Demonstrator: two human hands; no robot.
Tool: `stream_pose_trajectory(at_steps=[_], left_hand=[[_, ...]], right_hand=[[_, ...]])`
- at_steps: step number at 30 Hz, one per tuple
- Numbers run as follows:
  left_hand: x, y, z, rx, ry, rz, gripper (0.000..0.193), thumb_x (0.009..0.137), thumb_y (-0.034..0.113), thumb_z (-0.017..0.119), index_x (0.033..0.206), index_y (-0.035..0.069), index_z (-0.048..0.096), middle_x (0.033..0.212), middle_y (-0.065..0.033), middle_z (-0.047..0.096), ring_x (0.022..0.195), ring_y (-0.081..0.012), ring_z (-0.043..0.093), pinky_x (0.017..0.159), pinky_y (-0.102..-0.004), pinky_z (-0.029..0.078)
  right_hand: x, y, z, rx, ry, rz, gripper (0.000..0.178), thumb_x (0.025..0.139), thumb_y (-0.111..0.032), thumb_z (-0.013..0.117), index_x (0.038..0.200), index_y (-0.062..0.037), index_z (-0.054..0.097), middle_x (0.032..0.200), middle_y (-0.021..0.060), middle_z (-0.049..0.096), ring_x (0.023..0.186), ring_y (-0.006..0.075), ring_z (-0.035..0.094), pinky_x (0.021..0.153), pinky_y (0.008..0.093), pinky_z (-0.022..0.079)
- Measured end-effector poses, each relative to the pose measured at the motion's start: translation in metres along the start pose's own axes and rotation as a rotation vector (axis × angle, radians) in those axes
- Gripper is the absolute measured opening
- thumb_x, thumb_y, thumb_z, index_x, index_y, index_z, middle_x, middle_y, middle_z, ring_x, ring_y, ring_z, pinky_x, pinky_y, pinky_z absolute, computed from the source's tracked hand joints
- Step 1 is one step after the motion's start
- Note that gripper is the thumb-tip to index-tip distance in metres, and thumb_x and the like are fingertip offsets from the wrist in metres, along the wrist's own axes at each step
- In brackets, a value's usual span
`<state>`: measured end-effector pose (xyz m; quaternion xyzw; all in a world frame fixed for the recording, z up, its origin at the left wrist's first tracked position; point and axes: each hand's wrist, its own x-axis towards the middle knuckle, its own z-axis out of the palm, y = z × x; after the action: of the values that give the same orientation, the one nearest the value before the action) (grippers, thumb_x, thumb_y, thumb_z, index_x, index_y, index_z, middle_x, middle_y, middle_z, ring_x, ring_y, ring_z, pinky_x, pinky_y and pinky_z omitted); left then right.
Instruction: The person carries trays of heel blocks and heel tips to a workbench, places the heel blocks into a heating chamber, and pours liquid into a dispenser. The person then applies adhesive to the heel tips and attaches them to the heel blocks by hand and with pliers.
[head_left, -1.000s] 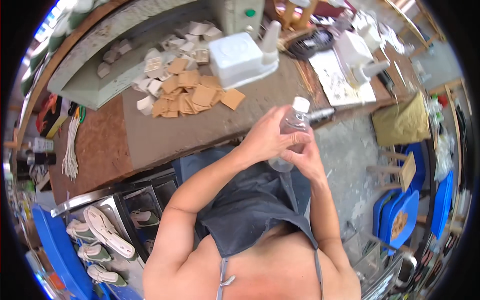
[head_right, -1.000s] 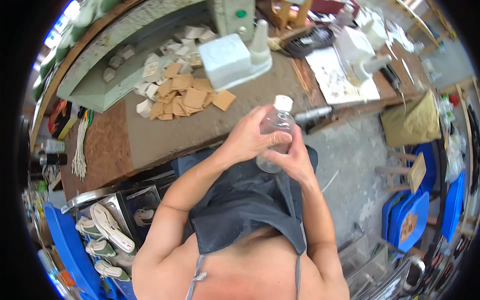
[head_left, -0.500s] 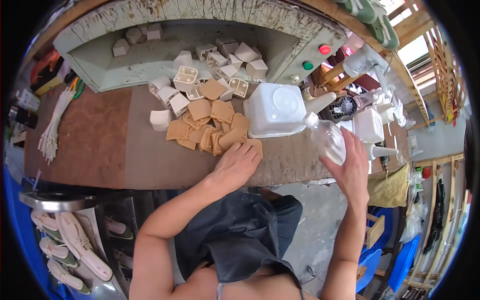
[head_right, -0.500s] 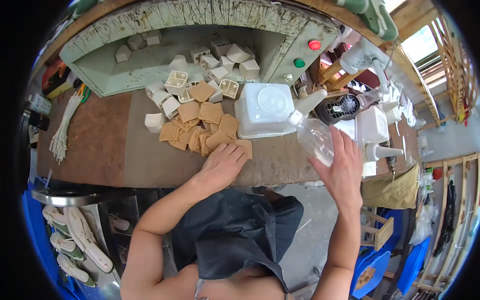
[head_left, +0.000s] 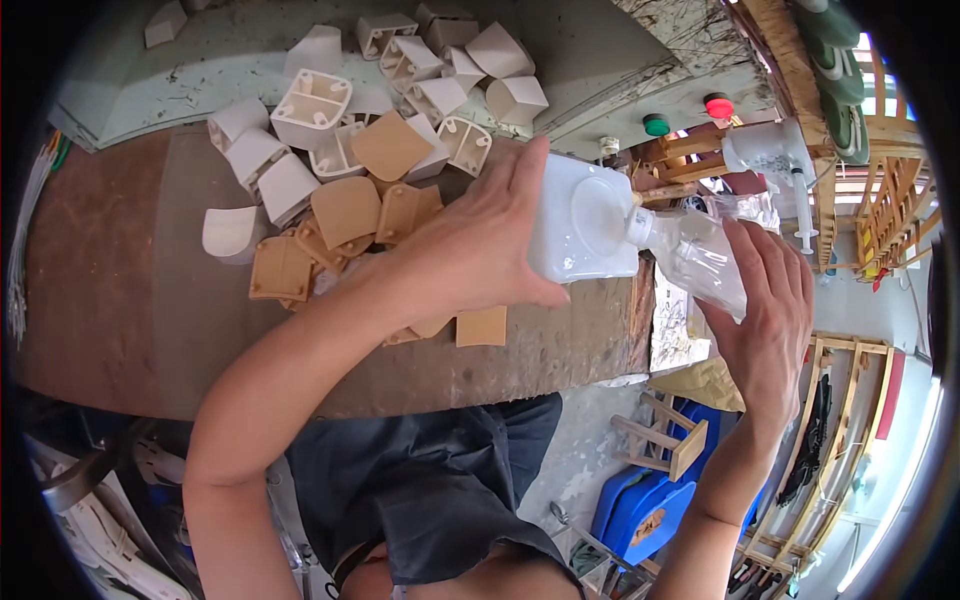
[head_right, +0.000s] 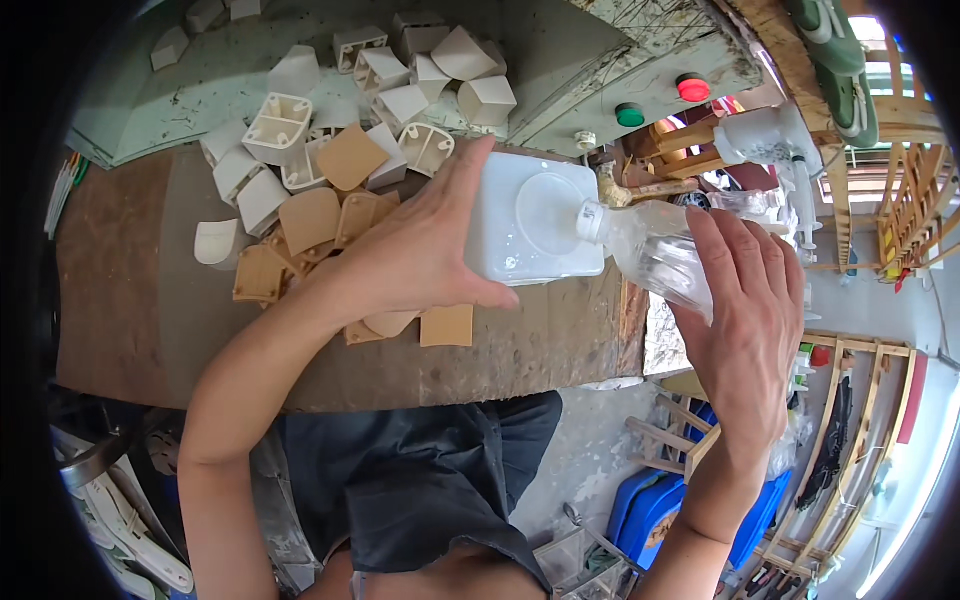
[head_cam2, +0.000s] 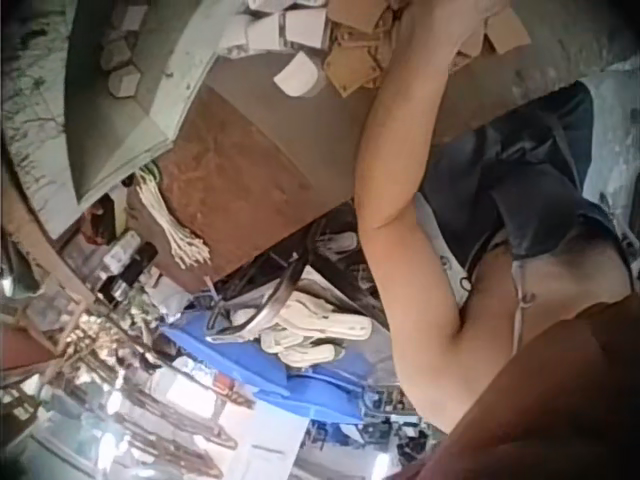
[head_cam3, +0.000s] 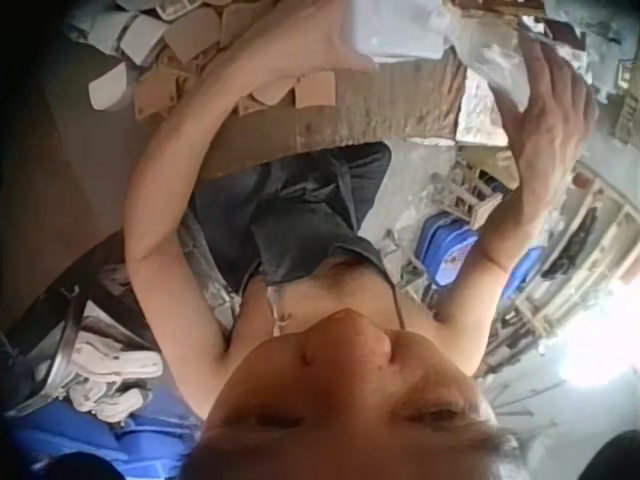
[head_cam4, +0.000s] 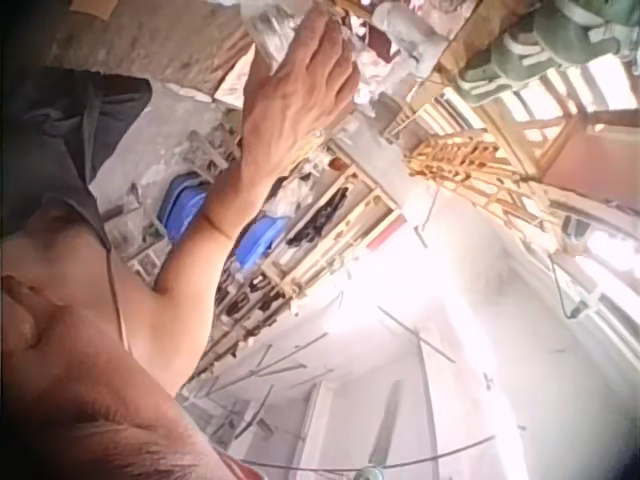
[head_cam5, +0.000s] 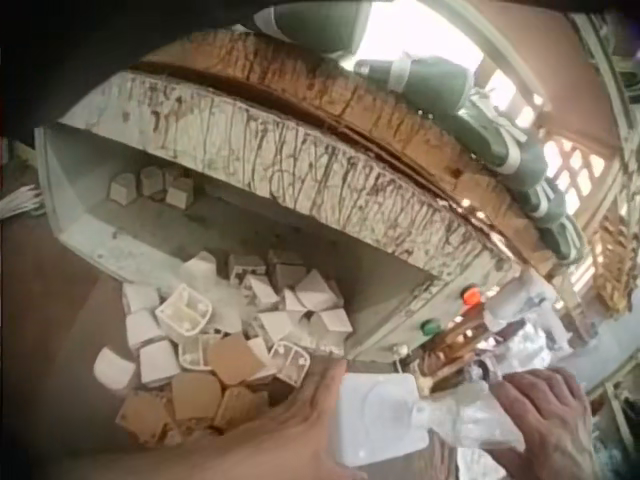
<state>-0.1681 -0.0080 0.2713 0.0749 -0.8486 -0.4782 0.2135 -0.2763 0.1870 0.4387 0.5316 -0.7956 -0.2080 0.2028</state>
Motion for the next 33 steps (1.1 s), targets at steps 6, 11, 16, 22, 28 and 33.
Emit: stream_pose_trajectory(at_steps=[6, 11, 16, 22, 28, 33], left_hand=[[0.001, 0.0, 0.013, -0.061, 0.055, 0.059, 0.098, 0.06, 0.022, 0.079, 0.134, -0.009, 0.023, 0.129, -0.0337, 0.038, 0.123, -0.0449, 0.042, 0.105, -0.0431, 0.037], [-0.002, 0.007, 0.024, -0.048, 0.071, 0.083, 0.096, 0.06, 0.022, 0.078, 0.133, -0.009, 0.023, 0.126, -0.0323, 0.041, 0.117, -0.0457, 0.046, 0.102, -0.045, 0.04], [-0.001, 0.014, 0.024, -0.074, -0.064, -0.023, 0.104, 0.061, 0.027, 0.081, 0.139, -0.006, 0.02, 0.132, -0.0284, 0.038, 0.125, -0.04, 0.042, 0.105, -0.0419, 0.036], [-0.004, 0.012, 0.025, -0.022, -0.041, 0.0, 0.106, 0.061, 0.029, 0.081, 0.14, -0.006, 0.019, 0.135, -0.0291, 0.036, 0.126, -0.0404, 0.042, 0.105, -0.042, 0.037], [-0.005, 0.01, 0.026, 0.028, -0.01, 0.066, 0.104, 0.062, 0.029, 0.08, 0.137, -0.007, 0.019, 0.131, -0.0306, 0.039, 0.12, -0.0436, 0.045, 0.098, -0.0446, 0.044], [-0.006, 0.014, 0.024, 0.057, -0.043, 0.034, 0.106, 0.062, 0.03, 0.081, 0.138, -0.007, 0.017, 0.132, -0.0307, 0.037, 0.122, -0.0427, 0.044, 0.099, -0.0452, 0.044]], right_hand=[[0.003, 0.0, -0.006, -0.057, -0.021, -0.045, 0.077, 0.057, -0.004, 0.078, 0.129, -0.012, 0.052, 0.123, 0.0084, 0.057, 0.115, 0.0296, 0.051, 0.102, 0.0448, 0.037], [-0.003, 0.005, -0.012, -0.105, -0.034, -0.053, 0.078, 0.056, -0.004, 0.078, 0.129, -0.0121, 0.052, 0.12, 0.0077, 0.058, 0.112, 0.0282, 0.053, 0.101, 0.0447, 0.039], [-0.011, 0.01, -0.011, -0.127, -0.01, -0.066, 0.078, 0.053, -0.003, 0.079, 0.127, -0.0116, 0.055, 0.117, 0.0079, 0.059, 0.11, 0.0272, 0.055, 0.099, 0.0439, 0.04], [-0.015, 0.007, -0.011, -0.102, -0.055, -0.061, 0.075, 0.053, -0.001, 0.078, 0.124, -0.0103, 0.055, 0.115, 0.0079, 0.06, 0.109, 0.0269, 0.055, 0.096, 0.0432, 0.042], [-0.017, 0.006, -0.008, -0.095, -0.025, -0.054, 0.073, 0.053, -0.001, 0.078, 0.123, -0.0105, 0.056, 0.114, 0.0076, 0.06, 0.108, 0.0272, 0.056, 0.093, 0.0425, 0.042], [-0.016, 0.008, -0.001, -0.124, -0.02, -0.021, 0.075, 0.053, -0.001, 0.079, 0.124, -0.0123, 0.056, 0.117, 0.0071, 0.06, 0.109, 0.0269, 0.055, 0.096, 0.0418, 0.041]])
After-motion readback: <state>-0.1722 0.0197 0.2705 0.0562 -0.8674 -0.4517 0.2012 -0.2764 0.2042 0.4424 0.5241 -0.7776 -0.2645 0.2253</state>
